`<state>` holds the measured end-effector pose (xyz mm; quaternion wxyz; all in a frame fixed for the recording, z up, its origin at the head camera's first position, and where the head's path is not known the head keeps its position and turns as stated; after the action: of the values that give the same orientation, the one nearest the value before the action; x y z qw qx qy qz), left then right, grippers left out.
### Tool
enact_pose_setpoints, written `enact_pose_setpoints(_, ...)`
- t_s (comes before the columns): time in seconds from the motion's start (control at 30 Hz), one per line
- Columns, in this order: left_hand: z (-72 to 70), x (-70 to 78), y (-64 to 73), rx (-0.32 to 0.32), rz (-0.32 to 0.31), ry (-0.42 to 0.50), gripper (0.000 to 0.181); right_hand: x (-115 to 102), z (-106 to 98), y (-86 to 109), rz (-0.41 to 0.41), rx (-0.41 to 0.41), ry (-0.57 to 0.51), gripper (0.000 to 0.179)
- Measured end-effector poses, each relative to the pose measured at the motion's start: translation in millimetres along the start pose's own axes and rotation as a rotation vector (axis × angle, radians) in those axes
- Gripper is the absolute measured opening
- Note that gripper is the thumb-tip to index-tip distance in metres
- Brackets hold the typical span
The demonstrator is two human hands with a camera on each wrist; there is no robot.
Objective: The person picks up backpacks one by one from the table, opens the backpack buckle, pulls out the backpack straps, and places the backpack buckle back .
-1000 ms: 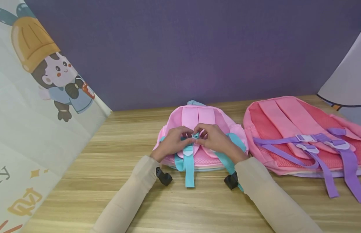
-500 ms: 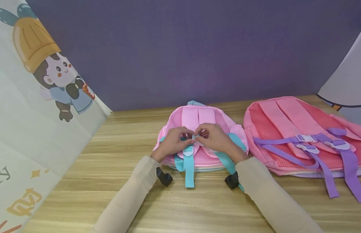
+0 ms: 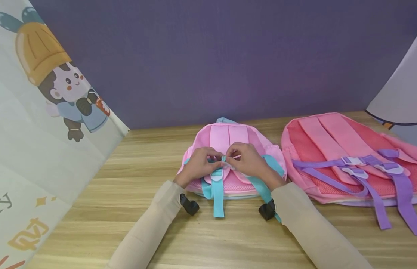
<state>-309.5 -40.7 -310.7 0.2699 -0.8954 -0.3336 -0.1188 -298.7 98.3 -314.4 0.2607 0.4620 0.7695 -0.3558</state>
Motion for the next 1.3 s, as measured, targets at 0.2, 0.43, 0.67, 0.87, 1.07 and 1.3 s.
enact_pose_setpoints(0.2,3.1,-2.4,-1.0,-0.013,0.008,0.016,0.019,1,1,1.3,0.014,-0.014,-0.001,0.006)
enact_pose_setpoints(0.43,3.0,-2.7,-1.3,-0.005,0.040,-0.023,0.020,-3,3,0.6,-0.022,-0.020,0.023,0.020)
enact_pose_setpoints(0.67,0.4,-0.9,-0.4,-0.002,0.046,-0.039,0.016,-8,2,-0.3,-0.067,0.024,0.036,0.005)
enact_pose_setpoints(0.87,-0.6,-0.7,-0.4,0.001,0.030,-0.036,0.016,-8,2,0.2,-0.070,0.050,0.017,0.007)
enact_pose_setpoints(1.07,-0.1,-1.3,0.5,0.016,0.022,-0.011,0.016,-9,2,1.6,-0.035,0.053,-0.007,0.009)
enact_pose_setpoints(1.3,-0.3,-0.5,0.2,0.020,0.032,0.011,0.017,-9,2,2.0,-0.014,0.035,-0.012,0.008)
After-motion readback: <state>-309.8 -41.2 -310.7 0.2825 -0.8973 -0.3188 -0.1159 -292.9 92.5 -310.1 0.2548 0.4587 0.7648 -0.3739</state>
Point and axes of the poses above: each hand's wrist, its own y-axis away from the middle knuckle, its own z-axis out of the palm, x = y × z, the point moved 6 cm from there along -y, towards the middle knuckle, and after that the axes turned 10 degrees about z, right-handed, at the moved point
